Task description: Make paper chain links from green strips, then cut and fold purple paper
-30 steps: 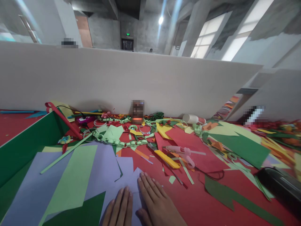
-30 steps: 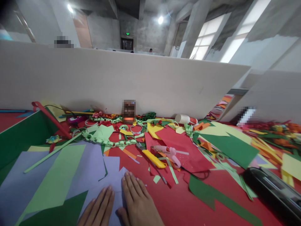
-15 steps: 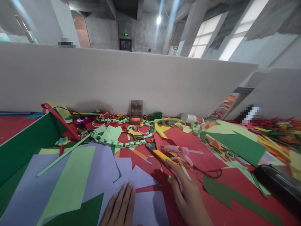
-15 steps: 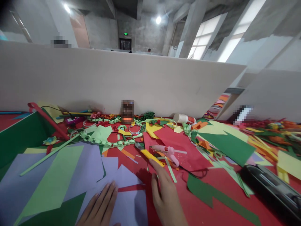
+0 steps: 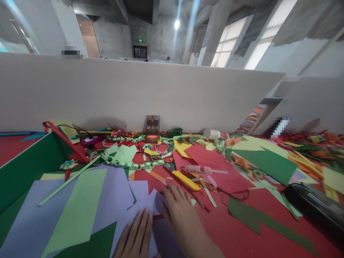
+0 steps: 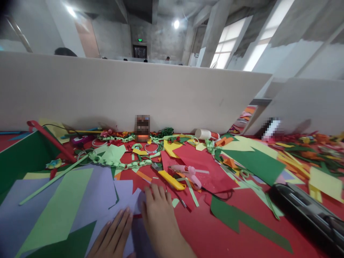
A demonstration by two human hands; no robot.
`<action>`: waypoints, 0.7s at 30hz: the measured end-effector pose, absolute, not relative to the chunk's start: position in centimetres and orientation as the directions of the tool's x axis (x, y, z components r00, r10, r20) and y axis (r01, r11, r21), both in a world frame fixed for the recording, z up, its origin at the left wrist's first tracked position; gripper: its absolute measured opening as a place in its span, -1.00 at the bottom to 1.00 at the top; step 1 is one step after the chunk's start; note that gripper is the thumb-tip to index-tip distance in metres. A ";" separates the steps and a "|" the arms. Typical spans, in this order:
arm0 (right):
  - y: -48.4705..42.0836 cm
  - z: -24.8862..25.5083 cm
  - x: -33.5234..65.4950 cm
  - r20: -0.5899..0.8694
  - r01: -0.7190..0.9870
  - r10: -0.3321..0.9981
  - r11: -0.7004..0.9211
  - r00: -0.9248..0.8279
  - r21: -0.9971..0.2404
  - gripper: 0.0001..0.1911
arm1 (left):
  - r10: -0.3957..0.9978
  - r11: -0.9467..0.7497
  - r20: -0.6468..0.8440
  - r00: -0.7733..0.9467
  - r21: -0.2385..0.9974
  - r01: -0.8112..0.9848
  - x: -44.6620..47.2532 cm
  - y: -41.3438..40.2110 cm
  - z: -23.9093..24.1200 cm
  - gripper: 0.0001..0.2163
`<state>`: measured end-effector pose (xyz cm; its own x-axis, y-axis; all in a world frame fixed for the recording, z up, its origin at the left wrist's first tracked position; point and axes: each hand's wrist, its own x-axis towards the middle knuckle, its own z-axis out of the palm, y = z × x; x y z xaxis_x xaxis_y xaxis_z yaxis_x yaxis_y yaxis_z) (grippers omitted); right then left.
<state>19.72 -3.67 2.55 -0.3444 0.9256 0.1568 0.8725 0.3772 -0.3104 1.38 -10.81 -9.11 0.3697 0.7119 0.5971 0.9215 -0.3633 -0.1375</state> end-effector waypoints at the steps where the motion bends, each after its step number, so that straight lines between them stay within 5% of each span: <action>1: -4.2 2.0 19.6 0.219 0.866 0.887 0.450 -0.406 -0.218 -0.58 | 0.718 -0.361 0.591 0.368 -0.136 0.923 1.3 -10.8 -9.3 -0.39; 4: -6.1 0.0 19.4 0.358 0.732 0.685 0.682 -0.634 -0.008 -0.54 | 0.745 -0.352 0.561 0.360 -0.127 0.927 1.1 -10.9 -9.6 -0.35; 7: -7.4 -1.4 19.7 0.408 0.673 0.587 0.733 -0.699 0.098 -0.52 | 0.746 -0.357 0.546 0.382 -0.156 0.921 0.3 -10.9 -8.9 -0.35; 12: -7.5 -1.0 22.2 0.382 0.701 0.623 0.707 -0.682 0.097 -0.49 | 0.636 -0.473 0.539 0.553 -0.294 0.831 -2.5 -10.7 -6.7 -0.35; 21: -8.1 0.5 23.3 0.359 0.798 0.723 0.591 -0.590 0.121 -0.56 | 0.586 -0.507 0.601 0.543 -0.252 0.825 -4.0 -9.9 -4.7 -0.59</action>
